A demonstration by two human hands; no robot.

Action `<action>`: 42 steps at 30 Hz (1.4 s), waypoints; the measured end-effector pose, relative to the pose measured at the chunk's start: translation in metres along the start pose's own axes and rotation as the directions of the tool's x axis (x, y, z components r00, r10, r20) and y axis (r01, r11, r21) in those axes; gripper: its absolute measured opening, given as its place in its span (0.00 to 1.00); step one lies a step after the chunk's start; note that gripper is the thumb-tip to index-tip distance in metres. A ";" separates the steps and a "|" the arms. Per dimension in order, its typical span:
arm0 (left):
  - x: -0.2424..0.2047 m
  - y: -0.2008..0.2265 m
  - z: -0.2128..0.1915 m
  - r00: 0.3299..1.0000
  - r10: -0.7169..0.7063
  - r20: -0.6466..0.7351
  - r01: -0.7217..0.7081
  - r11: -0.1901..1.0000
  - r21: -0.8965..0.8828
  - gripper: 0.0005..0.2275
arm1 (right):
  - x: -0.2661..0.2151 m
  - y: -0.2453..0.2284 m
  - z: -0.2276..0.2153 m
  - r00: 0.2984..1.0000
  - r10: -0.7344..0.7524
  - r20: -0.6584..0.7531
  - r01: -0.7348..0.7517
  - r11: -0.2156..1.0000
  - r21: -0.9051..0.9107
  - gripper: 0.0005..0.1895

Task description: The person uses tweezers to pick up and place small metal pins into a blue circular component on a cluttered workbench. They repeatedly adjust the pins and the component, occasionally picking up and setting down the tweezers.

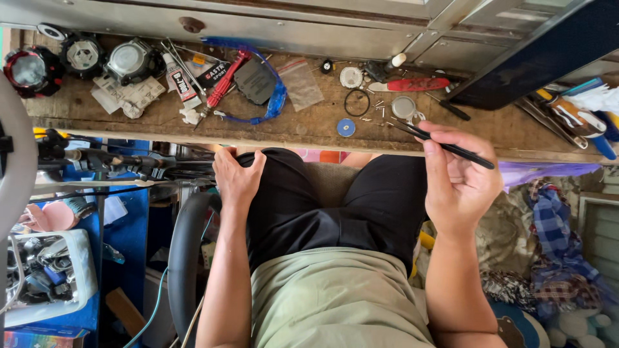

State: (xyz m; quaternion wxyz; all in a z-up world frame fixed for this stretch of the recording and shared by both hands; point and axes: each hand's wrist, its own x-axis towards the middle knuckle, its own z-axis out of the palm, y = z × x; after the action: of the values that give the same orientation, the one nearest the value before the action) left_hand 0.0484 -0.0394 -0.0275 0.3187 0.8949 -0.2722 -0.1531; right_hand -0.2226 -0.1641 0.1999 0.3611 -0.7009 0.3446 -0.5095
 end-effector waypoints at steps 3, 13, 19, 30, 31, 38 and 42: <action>0.002 -0.013 0.016 0.990 0.053 -0.134 -0.051 0.998 0.021 0.23 | 0.009 0.021 -0.005 0.986 -0.161 0.049 0.156 0.984 0.087 0.05; 0.005 -0.024 0.025 0.987 0.075 -0.143 -0.082 0.996 -0.038 0.22 | 0.018 0.020 0.003 0.987 -0.152 0.055 0.147 0.985 0.086 0.05; 0.003 -0.025 0.028 0.992 0.060 -0.114 -0.062 0.998 -0.011 0.21 | 0.027 0.016 0.002 0.982 -0.172 0.080 0.169 0.985 0.039 0.04; 0.006 -0.026 0.027 0.979 0.054 -0.198 -0.052 0.999 0.018 0.23 | 0.029 0.018 0.000 0.961 -0.245 0.130 0.244 0.970 0.021 0.04; 0.005 -0.024 0.026 0.979 0.054 -0.198 -0.051 0.999 0.018 0.23 | 0.029 0.017 0.000 0.961 -0.245 0.130 0.244 0.970 0.022 0.04; 0.000 -0.025 0.027 0.993 -0.006 -0.119 0.008 1.000 0.016 0.21 | 0.032 0.016 0.006 0.944 -0.286 0.166 0.284 0.958 0.033 0.03; 0.001 -0.028 0.030 0.990 0.026 -0.137 -0.022 0.999 0.031 0.20 | 0.032 0.017 0.006 0.942 -0.289 0.173 0.288 0.957 0.029 0.04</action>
State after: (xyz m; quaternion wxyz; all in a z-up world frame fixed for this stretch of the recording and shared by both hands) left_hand 0.0460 -0.0366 -0.0684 0.3252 0.9047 -0.2624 -0.0832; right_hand -0.2116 -0.1984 0.1991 0.3129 -0.7853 0.2042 -0.4936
